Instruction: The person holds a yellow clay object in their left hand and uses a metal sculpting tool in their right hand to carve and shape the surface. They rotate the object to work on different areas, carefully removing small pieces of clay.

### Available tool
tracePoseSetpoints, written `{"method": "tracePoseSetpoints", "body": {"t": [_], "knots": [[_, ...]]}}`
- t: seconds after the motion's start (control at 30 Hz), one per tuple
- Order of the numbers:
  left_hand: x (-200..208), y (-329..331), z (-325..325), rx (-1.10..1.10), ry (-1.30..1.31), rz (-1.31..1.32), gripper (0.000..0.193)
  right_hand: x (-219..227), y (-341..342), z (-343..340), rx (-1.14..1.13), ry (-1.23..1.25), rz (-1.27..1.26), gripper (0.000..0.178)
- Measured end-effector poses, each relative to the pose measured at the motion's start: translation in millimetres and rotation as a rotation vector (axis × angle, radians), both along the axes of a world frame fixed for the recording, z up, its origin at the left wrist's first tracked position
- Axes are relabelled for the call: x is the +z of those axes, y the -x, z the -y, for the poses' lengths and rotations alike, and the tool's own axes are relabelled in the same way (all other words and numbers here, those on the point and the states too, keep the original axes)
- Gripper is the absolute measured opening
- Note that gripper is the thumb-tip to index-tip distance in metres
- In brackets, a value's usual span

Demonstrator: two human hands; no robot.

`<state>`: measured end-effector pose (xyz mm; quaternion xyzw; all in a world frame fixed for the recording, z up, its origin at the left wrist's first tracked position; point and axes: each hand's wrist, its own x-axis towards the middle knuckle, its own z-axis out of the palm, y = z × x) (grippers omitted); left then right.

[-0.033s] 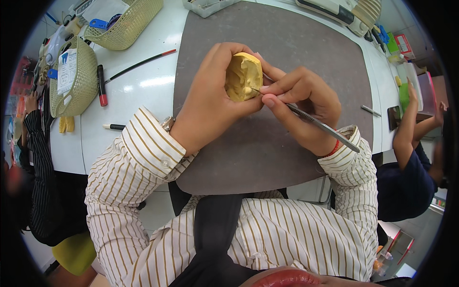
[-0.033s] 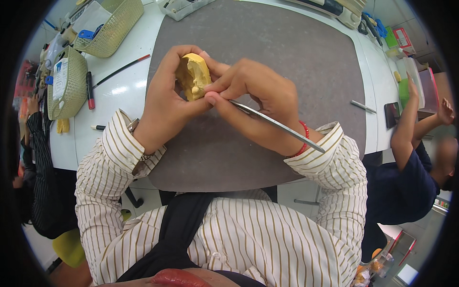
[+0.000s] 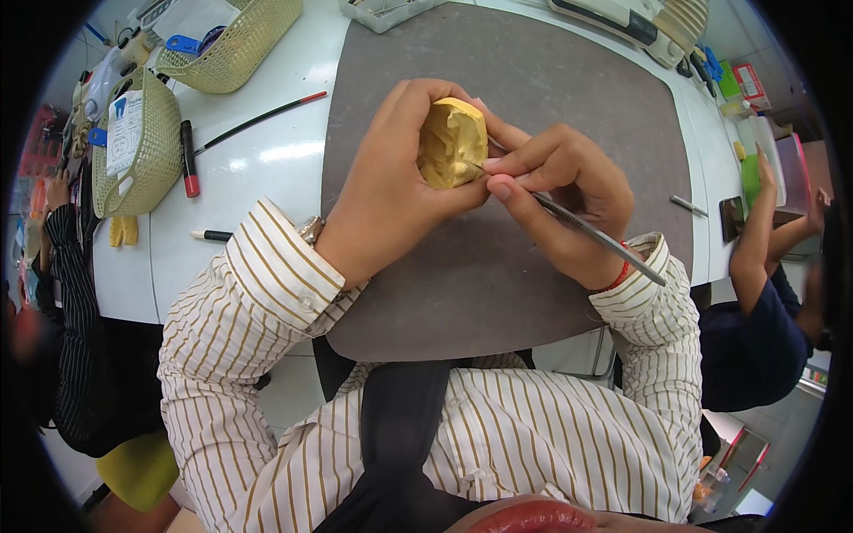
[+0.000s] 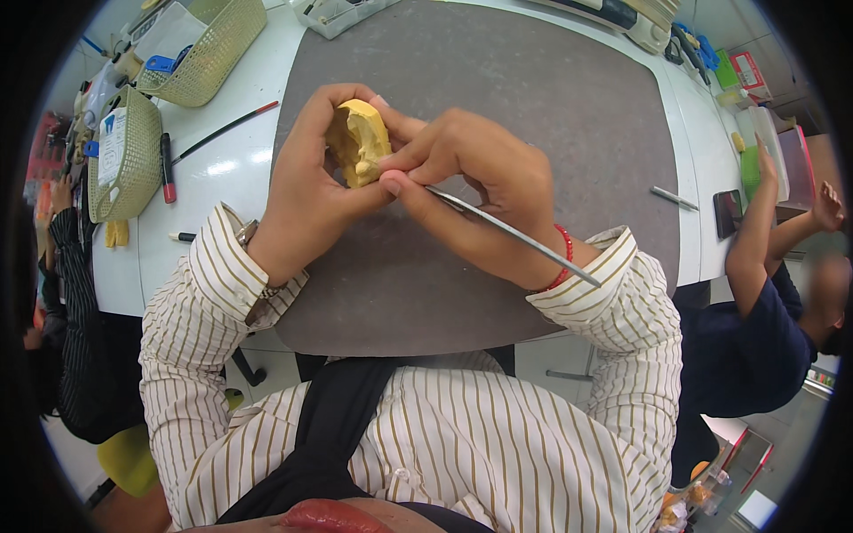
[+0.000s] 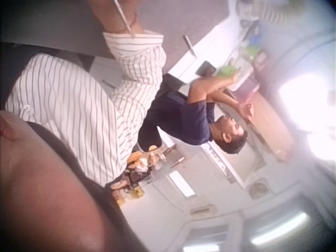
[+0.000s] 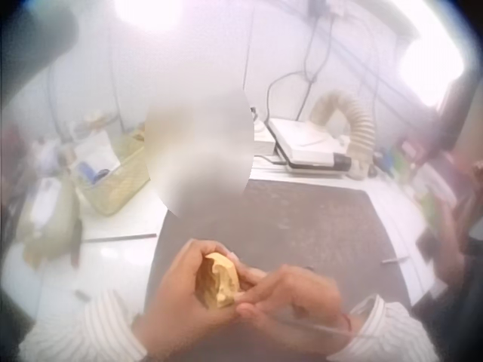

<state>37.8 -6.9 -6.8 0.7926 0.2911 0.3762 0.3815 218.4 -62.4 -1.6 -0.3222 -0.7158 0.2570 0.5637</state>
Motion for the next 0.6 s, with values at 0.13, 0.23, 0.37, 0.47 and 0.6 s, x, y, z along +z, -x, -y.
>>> {"method": "tracePoseSetpoints", "body": {"t": [0.13, 0.23, 0.37, 0.47, 0.6], "knots": [[0.5, 0.2, -0.8, -0.012, 0.026, 0.009, 0.055, 2.8, 0.8, 0.5, -0.017, -0.005, 0.021, 0.014], [1.1, -2.5, 1.5, 0.004, 0.08, 0.059, 0.054, 0.9, 0.9, 0.1, -0.046, -0.02, 0.033, 0.015], [0.4, -3.4, 2.8, -0.01, 0.129, 0.109, 0.053, 2.4, 0.7, 2.2, -0.041, -0.04, 0.082, 0.016], [0.2, -2.2, 2.0, 0.0, 0.134, 0.092, 0.054, 7.9, -2.2, 1.1, -0.039, -0.099, 0.21, 0.017], [-0.5, -3.6, 1.1, -0.02, 0.202, 0.091, 0.054, 9.0, -5.0, 0.9, -0.021, -0.097, 0.242, 0.017]]}}
